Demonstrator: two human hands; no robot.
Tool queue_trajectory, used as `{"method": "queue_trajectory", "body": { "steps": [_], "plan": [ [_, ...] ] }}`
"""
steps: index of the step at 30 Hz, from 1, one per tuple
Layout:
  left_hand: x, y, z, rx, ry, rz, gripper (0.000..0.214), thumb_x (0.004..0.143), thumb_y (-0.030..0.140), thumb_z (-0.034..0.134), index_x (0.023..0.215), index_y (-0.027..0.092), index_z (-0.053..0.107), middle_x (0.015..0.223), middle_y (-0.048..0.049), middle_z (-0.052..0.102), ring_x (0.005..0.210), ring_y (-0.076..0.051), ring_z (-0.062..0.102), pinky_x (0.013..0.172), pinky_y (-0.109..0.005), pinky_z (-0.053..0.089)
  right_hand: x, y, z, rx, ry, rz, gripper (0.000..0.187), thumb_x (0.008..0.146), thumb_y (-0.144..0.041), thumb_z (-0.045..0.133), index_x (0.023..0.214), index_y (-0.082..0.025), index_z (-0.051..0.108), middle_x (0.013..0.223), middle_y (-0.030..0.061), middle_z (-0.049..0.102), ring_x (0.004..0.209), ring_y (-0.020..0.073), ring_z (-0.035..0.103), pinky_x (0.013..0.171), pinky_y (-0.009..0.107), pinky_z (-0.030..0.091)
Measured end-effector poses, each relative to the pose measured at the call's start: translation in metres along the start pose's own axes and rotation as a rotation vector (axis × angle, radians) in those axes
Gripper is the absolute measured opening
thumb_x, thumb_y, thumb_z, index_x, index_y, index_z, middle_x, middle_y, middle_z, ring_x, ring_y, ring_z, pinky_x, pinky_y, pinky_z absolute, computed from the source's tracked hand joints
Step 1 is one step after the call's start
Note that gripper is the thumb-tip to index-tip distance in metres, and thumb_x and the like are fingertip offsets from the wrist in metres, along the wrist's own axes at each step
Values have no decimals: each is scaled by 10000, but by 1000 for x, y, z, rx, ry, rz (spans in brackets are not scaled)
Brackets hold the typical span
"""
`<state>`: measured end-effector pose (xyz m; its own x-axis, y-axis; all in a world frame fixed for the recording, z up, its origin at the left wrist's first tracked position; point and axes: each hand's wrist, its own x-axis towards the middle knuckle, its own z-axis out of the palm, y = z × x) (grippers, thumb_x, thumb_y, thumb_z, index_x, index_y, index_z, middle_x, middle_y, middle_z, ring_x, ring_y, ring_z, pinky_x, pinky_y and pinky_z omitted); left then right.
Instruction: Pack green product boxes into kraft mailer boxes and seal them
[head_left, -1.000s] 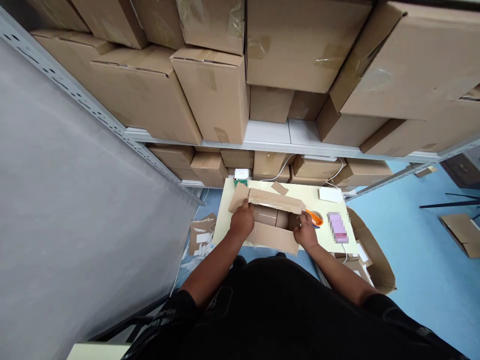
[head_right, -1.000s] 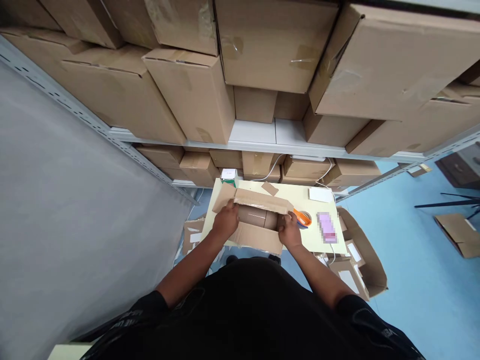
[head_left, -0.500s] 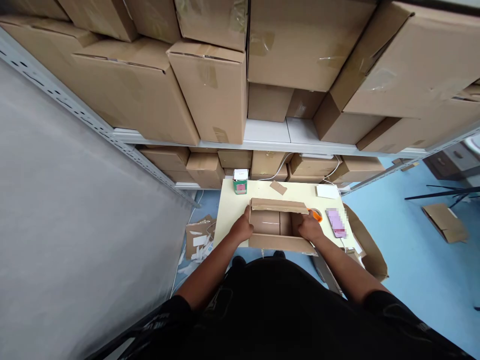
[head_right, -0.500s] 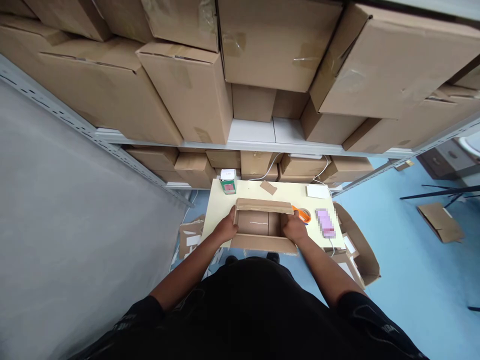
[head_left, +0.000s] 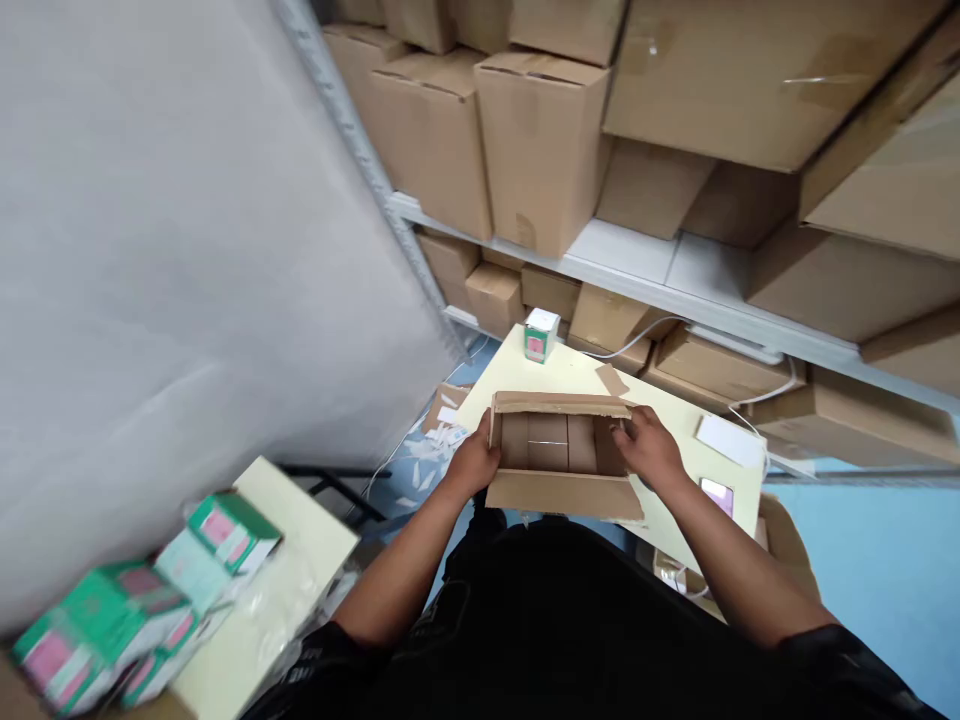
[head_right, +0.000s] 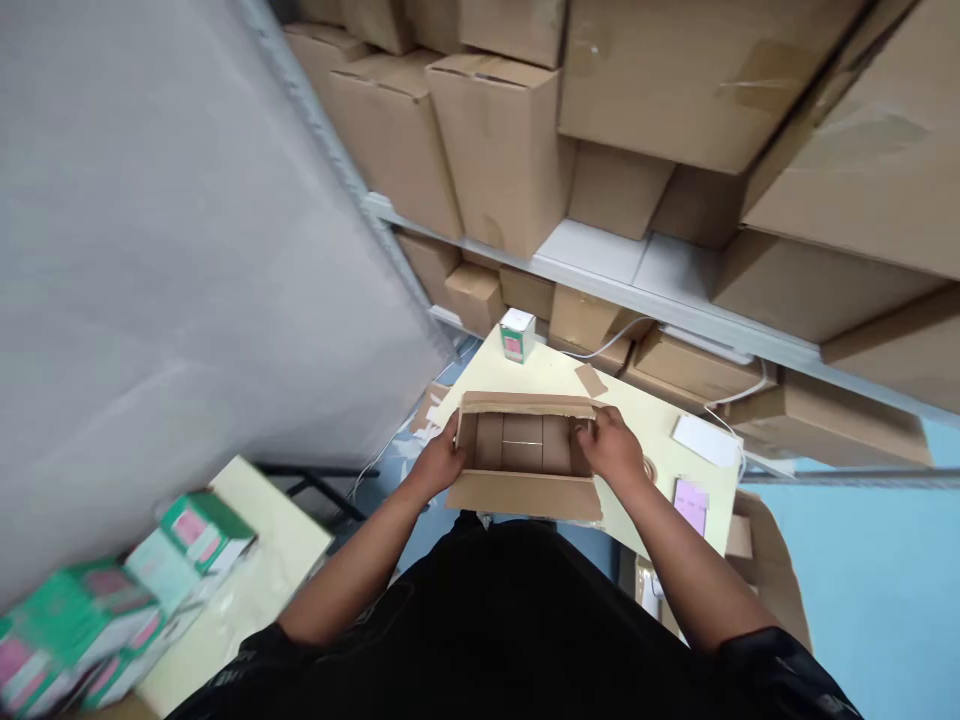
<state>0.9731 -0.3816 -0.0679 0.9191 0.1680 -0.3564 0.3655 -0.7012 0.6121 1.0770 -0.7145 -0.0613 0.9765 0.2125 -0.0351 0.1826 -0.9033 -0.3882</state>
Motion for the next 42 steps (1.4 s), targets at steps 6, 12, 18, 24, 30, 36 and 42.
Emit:
{"method": "queue_trajectory", "body": {
  "steps": [6,12,18,24,30,36,42],
  "plan": [
    [-117,-35,8,-96,251,-311,923,857,128,541,1708,189,190,1424,-152,690,1260,-320,682,1003,-381,509,9,-42,-1,288,-73,-297,351,928,-471,537,1069,-237,759,1124,82,748,925,257,686,894,398,537],
    [-241,-89,17,-272,496,-579,876,870,151,540,1694,184,247,1364,-148,726,1219,-319,703,990,-391,525,-20,-131,29,472,-311,-489,328,885,-482,594,1002,-233,772,1064,73,787,888,251,703,824,372,546],
    [-360,-138,22,-379,665,-762,868,868,164,552,1688,221,272,1352,-128,734,1186,-318,712,952,-386,538,-88,-226,65,515,-457,-653,303,901,-483,605,981,-245,775,1054,63,797,985,265,720,878,376,550],
    [-462,-205,18,-476,785,-770,793,855,150,560,1626,256,413,1320,-83,755,1202,-298,703,968,-367,538,-184,-327,108,468,-506,-840,303,924,-481,575,947,-247,765,1044,71,794,989,274,718,872,385,549],
    [-533,-267,7,-435,769,-812,750,864,147,567,1599,233,445,1275,-121,766,1151,-313,719,942,-379,537,-265,-408,139,415,-549,-960,304,934,-478,550,942,-250,751,1023,64,792,961,264,719,889,392,540],
    [-571,-298,1,-508,831,-845,801,816,97,554,1598,239,453,1335,-108,743,1204,-306,699,972,-369,520,-301,-479,155,318,-623,-1097,302,919,-462,560,1000,-244,753,1031,68,789,924,256,712,856,376,534],
    [-577,-320,4,-577,886,-895,767,814,92,541,1570,213,501,1350,-112,737,1216,-307,694,976,-368,519,-334,-595,189,148,-716,-1438,263,928,-360,598,1085,-223,760,1006,59,778,893,225,695,803,312,492]
  ]
}}
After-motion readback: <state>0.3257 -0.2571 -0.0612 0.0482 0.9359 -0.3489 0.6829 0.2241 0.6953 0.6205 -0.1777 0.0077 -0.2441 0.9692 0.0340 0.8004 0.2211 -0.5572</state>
